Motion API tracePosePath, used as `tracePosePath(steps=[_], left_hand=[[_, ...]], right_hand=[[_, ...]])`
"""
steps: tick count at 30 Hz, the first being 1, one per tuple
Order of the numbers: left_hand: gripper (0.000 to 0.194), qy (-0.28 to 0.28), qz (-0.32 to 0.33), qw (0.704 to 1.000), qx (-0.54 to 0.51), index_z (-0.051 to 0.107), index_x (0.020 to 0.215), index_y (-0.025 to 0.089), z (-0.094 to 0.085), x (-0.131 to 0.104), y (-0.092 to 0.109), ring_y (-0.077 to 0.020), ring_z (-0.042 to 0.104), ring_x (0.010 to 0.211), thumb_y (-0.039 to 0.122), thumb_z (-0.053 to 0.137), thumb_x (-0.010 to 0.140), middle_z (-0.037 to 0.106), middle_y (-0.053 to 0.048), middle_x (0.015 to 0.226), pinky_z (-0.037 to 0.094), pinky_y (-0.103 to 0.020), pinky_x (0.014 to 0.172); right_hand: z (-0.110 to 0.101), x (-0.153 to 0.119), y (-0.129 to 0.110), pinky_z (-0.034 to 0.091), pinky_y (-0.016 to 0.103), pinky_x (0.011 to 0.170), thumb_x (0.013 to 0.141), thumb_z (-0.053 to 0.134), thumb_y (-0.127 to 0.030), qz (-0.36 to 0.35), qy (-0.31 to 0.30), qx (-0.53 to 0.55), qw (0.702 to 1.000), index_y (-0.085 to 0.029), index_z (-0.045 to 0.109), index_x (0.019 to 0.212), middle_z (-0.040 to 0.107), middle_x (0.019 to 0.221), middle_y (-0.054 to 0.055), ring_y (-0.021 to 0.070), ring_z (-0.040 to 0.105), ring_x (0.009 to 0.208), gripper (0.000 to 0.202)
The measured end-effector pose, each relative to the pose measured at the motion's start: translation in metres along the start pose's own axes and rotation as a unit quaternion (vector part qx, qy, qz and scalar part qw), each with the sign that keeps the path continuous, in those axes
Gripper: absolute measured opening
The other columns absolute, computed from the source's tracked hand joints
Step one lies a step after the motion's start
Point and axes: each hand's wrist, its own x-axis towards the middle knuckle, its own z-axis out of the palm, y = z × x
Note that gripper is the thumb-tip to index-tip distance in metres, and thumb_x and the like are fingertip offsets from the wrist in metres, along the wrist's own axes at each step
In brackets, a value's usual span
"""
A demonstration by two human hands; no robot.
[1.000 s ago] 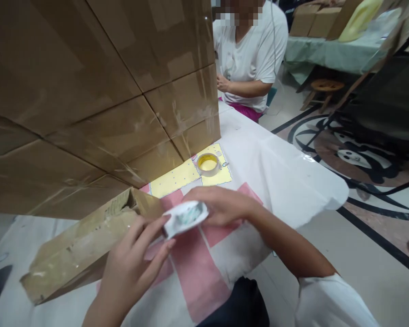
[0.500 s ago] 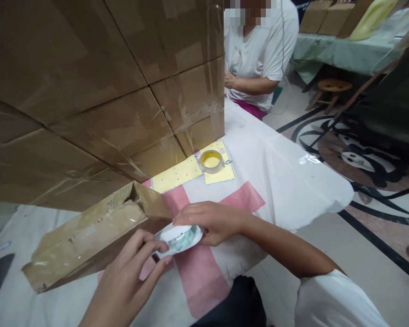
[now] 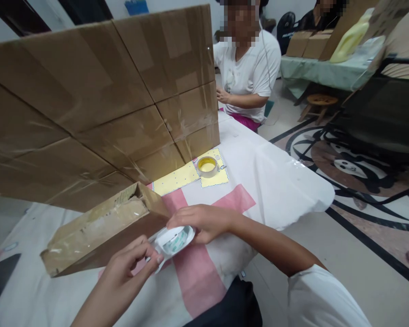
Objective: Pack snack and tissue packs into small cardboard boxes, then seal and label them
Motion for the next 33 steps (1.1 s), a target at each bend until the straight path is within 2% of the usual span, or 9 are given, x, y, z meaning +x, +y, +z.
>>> tracePosePath(steps=[6,10,13,17,21,27,33], left_hand=[[0.039,0.011,-0.029,0.999,-0.025,0.060,0.068,0.022,0.001,-0.005,0.006,-0.0161,0.059,0.072,0.048,0.056,0.097,0.060,0.000,0.075,0.041,-0.026,0.066],[0.041,0.025,-0.050,0.998,-0.041,0.055,0.065,0.021,0.000,-0.008,0.008,-0.0147,0.057,0.069,0.048,0.057,0.097,0.058,0.001,0.073,0.040,-0.026,0.064],[0.038,0.031,-0.062,0.997,-0.025,0.061,0.070,0.022,-0.002,-0.009,0.005,-0.0152,0.058,0.073,0.047,0.055,0.098,0.059,0.000,0.077,0.040,-0.027,0.067],[0.036,-0.004,-0.115,0.992,-0.041,0.063,0.077,0.023,0.003,-0.005,-0.007,-0.0160,0.059,0.074,0.050,0.052,0.099,0.064,0.000,0.080,0.039,-0.027,0.066],[0.035,-0.051,-0.183,0.975,-0.116,0.060,0.078,0.022,0.016,0.002,-0.029,-0.0158,0.057,0.066,0.051,0.053,0.097,0.065,0.002,0.069,0.037,-0.027,0.063],[0.033,-0.036,-0.206,0.957,-0.200,0.063,0.079,0.020,0.031,0.007,-0.055,-0.0147,0.059,0.065,0.049,0.059,0.094,0.066,0.002,0.063,0.039,-0.025,0.066],[0.031,-0.022,-0.200,0.950,-0.238,0.064,0.082,0.019,0.036,0.005,-0.059,-0.0135,0.058,0.064,0.048,0.062,0.093,0.066,0.002,0.063,0.038,-0.025,0.065]], right_hand=[[0.004,-0.001,-0.001,0.054,0.043,0.104,0.086,0.064,-0.015,0.009,-0.026,-0.003,1.000,-0.022,0.059,0.141,0.069,0.133,0.014,0.0258,0.066,0.125,0.056],[0.004,-0.004,0.005,0.053,0.042,0.105,0.086,0.066,-0.016,0.057,-0.023,0.023,0.998,-0.025,0.063,0.137,0.071,0.131,0.010,0.0252,0.066,0.123,0.052],[0.001,-0.007,0.012,0.054,0.041,0.102,0.084,0.069,-0.017,0.089,-0.023,0.053,0.994,-0.025,0.067,0.131,0.072,0.126,0.009,0.0248,0.068,0.117,0.047],[0.001,-0.012,0.024,0.055,0.038,0.096,0.079,0.073,-0.017,0.129,-0.023,0.090,0.987,-0.025,0.069,0.125,0.073,0.122,0.006,0.0234,0.070,0.108,0.048],[0.004,-0.017,0.039,0.054,0.035,0.090,0.079,0.073,-0.018,0.168,-0.054,0.063,0.982,-0.025,0.067,0.129,0.073,0.119,0.005,0.0219,0.069,0.102,0.051],[0.006,-0.021,0.052,0.053,0.033,0.086,0.077,0.079,-0.023,0.184,-0.067,0.056,0.979,-0.025,0.066,0.129,0.073,0.117,0.004,0.0210,0.069,0.100,0.054],[0.006,-0.020,0.052,0.053,0.031,0.083,0.078,0.078,-0.022,0.183,-0.076,0.047,0.979,-0.023,0.064,0.132,0.072,0.117,0.005,0.0201,0.068,0.098,0.055]])
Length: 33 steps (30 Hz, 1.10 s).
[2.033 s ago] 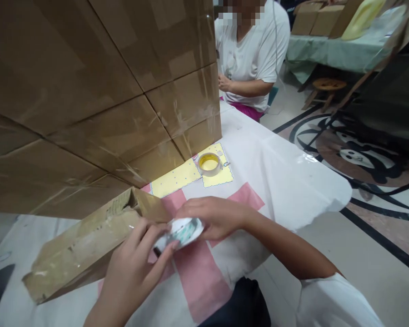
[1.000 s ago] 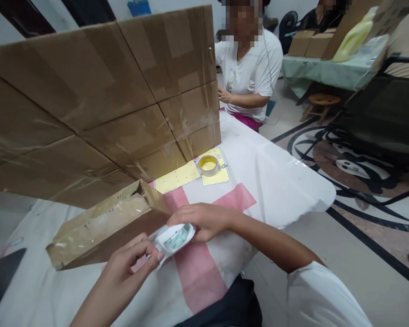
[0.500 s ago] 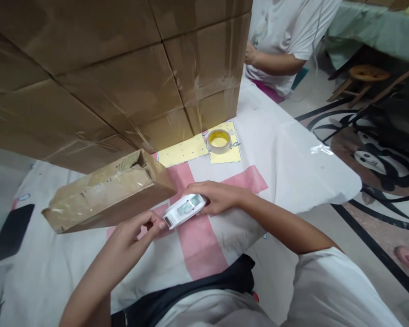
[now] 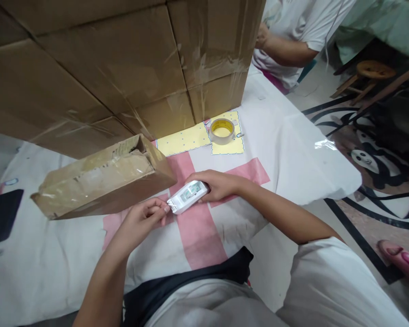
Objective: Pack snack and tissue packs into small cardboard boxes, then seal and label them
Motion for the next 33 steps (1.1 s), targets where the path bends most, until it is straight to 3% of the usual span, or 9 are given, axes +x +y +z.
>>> tracePosePath(steps=[11,18,23,29,33], left_hand=[[0.036,0.016,-0.014,0.999,-0.034,0.064,0.083,0.017,0.005,0.002,-0.004,-0.0124,0.055,0.063,0.053,0.067,0.087,0.065,0.001,0.063,0.037,-0.024,0.065],[0.037,-0.028,-0.008,0.999,-0.035,0.065,0.082,0.016,-0.003,-0.001,0.001,-0.0108,0.048,0.057,0.053,0.065,0.085,0.061,0.001,0.057,0.032,-0.024,0.060],[0.033,-0.031,-0.018,0.999,-0.027,0.065,0.080,0.017,-0.009,0.002,0.004,-0.0101,0.044,0.056,0.049,0.066,0.083,0.060,0.002,0.057,0.029,-0.024,0.056],[0.031,-0.063,-0.025,0.997,-0.034,0.065,0.081,0.017,-0.012,0.009,-0.001,-0.0090,0.039,0.053,0.047,0.065,0.085,0.056,0.003,0.056,0.025,-0.023,0.053],[0.033,-0.082,-0.018,0.994,-0.070,0.062,0.081,0.017,-0.010,0.012,-0.009,-0.0088,0.039,0.053,0.049,0.064,0.087,0.055,0.003,0.056,0.026,-0.023,0.054]], right_hand=[[0.003,-0.001,0.009,0.051,0.027,0.079,0.078,0.080,-0.020,-0.020,0.004,0.012,1.000,-0.021,0.061,0.127,0.070,0.111,0.004,0.0176,0.066,0.094,0.053],[0.002,0.000,0.010,0.052,0.028,0.083,0.077,0.080,-0.017,-0.024,-0.002,0.005,1.000,-0.021,0.060,0.128,0.070,0.113,0.004,0.0180,0.066,0.098,0.056],[0.002,0.000,0.008,0.052,0.028,0.080,0.079,0.080,-0.020,-0.019,-0.001,-0.002,1.000,-0.021,0.060,0.128,0.070,0.113,0.004,0.0174,0.066,0.096,0.053],[0.000,0.000,0.002,0.052,0.027,0.083,0.080,0.079,-0.017,-0.015,-0.003,-0.003,1.000,-0.021,0.060,0.128,0.070,0.114,0.004,0.0165,0.066,0.097,0.052],[0.001,0.000,0.001,0.052,0.029,0.085,0.083,0.078,-0.024,-0.015,0.005,-0.006,1.000,-0.021,0.060,0.128,0.071,0.116,0.005,0.0170,0.067,0.098,0.048]])
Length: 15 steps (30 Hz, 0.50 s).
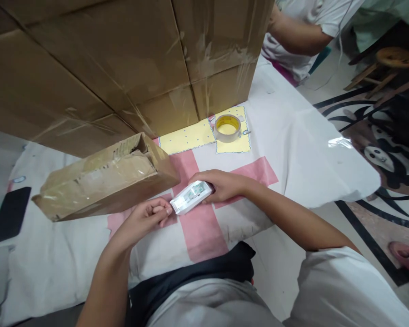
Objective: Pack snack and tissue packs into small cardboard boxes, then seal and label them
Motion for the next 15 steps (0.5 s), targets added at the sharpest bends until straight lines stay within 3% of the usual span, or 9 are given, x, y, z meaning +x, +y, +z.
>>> tracePosePath(steps=[6,12,15], left_hand=[[0.033,0.021,0.023,0.999,-0.009,0.060,0.082,0.017,0.004,0.004,-0.016,-0.0089,0.042,0.056,0.049,0.064,0.089,0.054,0.004,0.058,0.028,-0.022,0.057],[0.036,0.006,0.030,1.000,-0.008,0.057,0.080,0.018,0.004,0.006,-0.023,-0.0094,0.042,0.056,0.053,0.061,0.091,0.054,0.004,0.060,0.028,-0.023,0.055],[0.037,0.044,0.041,0.998,0.030,0.057,0.078,0.018,0.005,0.010,-0.035,-0.0099,0.043,0.056,0.053,0.061,0.091,0.051,0.004,0.059,0.030,-0.022,0.055]], right_hand=[[0.001,0.001,-0.001,0.051,0.029,0.085,0.084,0.078,-0.026,0.011,-0.003,0.001,1.000,-0.021,0.061,0.127,0.071,0.114,0.005,0.0172,0.066,0.097,0.046],[0.001,0.001,-0.004,0.051,0.030,0.086,0.083,0.078,-0.023,0.015,0.000,0.010,1.000,-0.021,0.061,0.128,0.071,0.116,0.006,0.0184,0.066,0.098,0.047],[0.002,-0.001,0.000,0.051,0.031,0.086,0.083,0.078,-0.026,0.011,0.007,0.010,1.000,-0.020,0.061,0.129,0.071,0.117,0.007,0.0193,0.066,0.099,0.049]])
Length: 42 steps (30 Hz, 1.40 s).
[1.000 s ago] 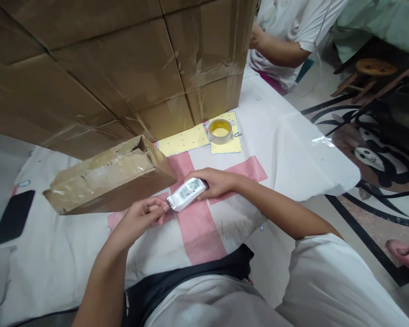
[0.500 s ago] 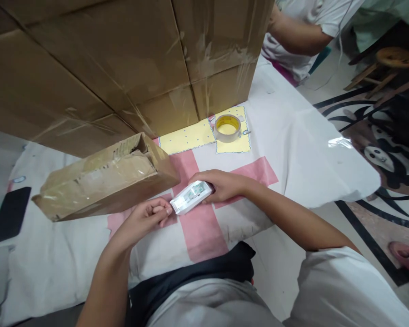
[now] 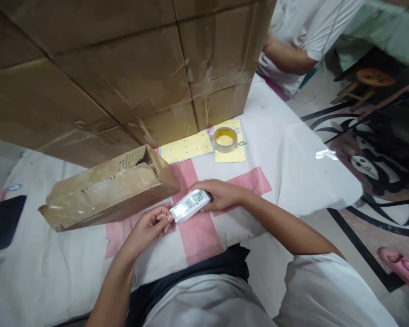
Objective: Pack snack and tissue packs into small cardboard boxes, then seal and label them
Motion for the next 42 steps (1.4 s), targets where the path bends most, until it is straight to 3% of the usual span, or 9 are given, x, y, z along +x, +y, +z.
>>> tracePosePath(steps=[3,8,13,16,21,26,33,37,42], left_hand=[[0.039,0.061,0.008,0.998,0.018,0.057,0.076,0.019,-0.001,0.001,-0.011,-0.0093,0.040,0.053,0.055,0.063,0.088,0.048,0.005,0.057,0.030,-0.022,0.053],[0.054,0.049,-0.017,0.996,-0.067,0.059,0.079,0.018,-0.014,-0.002,-0.013,-0.0063,0.035,0.040,0.071,0.071,0.076,0.053,0.004,0.053,0.024,-0.019,0.043],[0.061,0.092,0.011,0.989,-0.118,0.057,0.078,0.020,-0.015,-0.003,-0.019,-0.0057,0.033,0.036,0.077,0.075,0.068,0.053,0.005,0.048,0.022,-0.018,0.039],[0.058,0.086,0.027,0.987,-0.131,0.057,0.078,0.020,-0.013,-0.001,-0.027,-0.0057,0.033,0.037,0.075,0.075,0.071,0.053,0.005,0.048,0.020,-0.018,0.038],[0.056,0.079,0.041,0.983,-0.158,0.058,0.083,0.020,-0.016,0.001,-0.032,-0.0059,0.034,0.041,0.072,0.076,0.074,0.054,0.005,0.051,0.020,-0.017,0.041],[0.058,0.098,0.047,0.980,-0.170,0.059,0.080,0.019,-0.012,-0.001,-0.028,-0.0064,0.035,0.044,0.073,0.076,0.073,0.053,0.004,0.050,0.021,-0.019,0.044],[0.058,0.084,0.050,0.977,-0.188,0.060,0.082,0.019,-0.009,-0.002,-0.026,-0.0066,0.037,0.042,0.075,0.074,0.074,0.055,0.004,0.050,0.025,-0.020,0.046],[0.053,0.120,0.066,0.964,-0.226,0.059,0.087,0.020,-0.005,-0.012,-0.018,-0.0068,0.037,0.043,0.072,0.071,0.080,0.059,0.004,0.053,0.025,-0.020,0.047],[0.040,0.231,0.105,0.949,-0.188,0.060,0.094,0.021,-0.003,-0.037,0.005,-0.0118,0.052,0.052,0.060,0.068,0.088,0.063,0.003,0.060,0.037,-0.022,0.052]], right_hand=[[0.001,-0.001,0.006,0.052,0.030,0.086,0.080,0.079,-0.024,0.002,0.011,0.013,1.000,-0.019,0.060,0.129,0.070,0.118,0.008,0.0196,0.067,0.099,0.052],[-0.003,-0.003,0.006,0.052,0.031,0.087,0.076,0.084,-0.030,0.002,0.053,0.056,0.997,-0.018,0.062,0.128,0.070,0.117,0.008,0.0214,0.067,0.102,0.058],[-0.035,-0.038,-0.010,0.052,0.037,0.095,0.072,0.089,-0.041,0.025,0.206,0.006,0.978,-0.019,0.062,0.128,0.068,0.122,0.011,0.0261,0.067,0.111,0.066],[-0.069,-0.073,-0.009,0.053,0.039,0.095,0.071,0.088,-0.045,0.093,0.389,-0.053,0.915,-0.020,0.061,0.125,0.068,0.122,0.011,0.0272,0.066,0.111,0.066],[-0.139,-0.093,0.022,0.053,0.041,0.094,0.073,0.076,-0.052,0.246,0.632,-0.148,0.720,-0.019,0.055,0.118,0.067,0.118,0.011,0.0261,0.063,0.105,0.059],[-0.179,-0.075,0.053,0.045,0.044,0.103,0.076,0.069,-0.040,0.350,0.652,-0.181,0.647,-0.018,0.052,0.120,0.065,0.124,0.013,0.0270,0.058,0.112,0.052],[-0.172,-0.055,0.040,0.024,0.064,0.114,0.065,0.079,-0.036,0.444,0.647,-0.222,0.578,-0.014,0.049,0.128,0.051,0.142,0.027,0.0448,0.037,0.138,0.073],[-0.122,-0.030,-0.008,0.031,0.053,0.116,0.080,0.070,-0.035,0.361,0.639,-0.268,0.624,-0.020,0.052,0.127,0.052,0.144,0.017,0.0343,0.044,0.138,0.054],[-0.014,0.019,-0.089,0.053,0.039,0.081,0.094,0.065,-0.027,0.010,0.413,-0.197,0.889,-0.026,0.065,0.095,0.070,0.090,0.006,0.0233,0.066,0.085,0.002]])
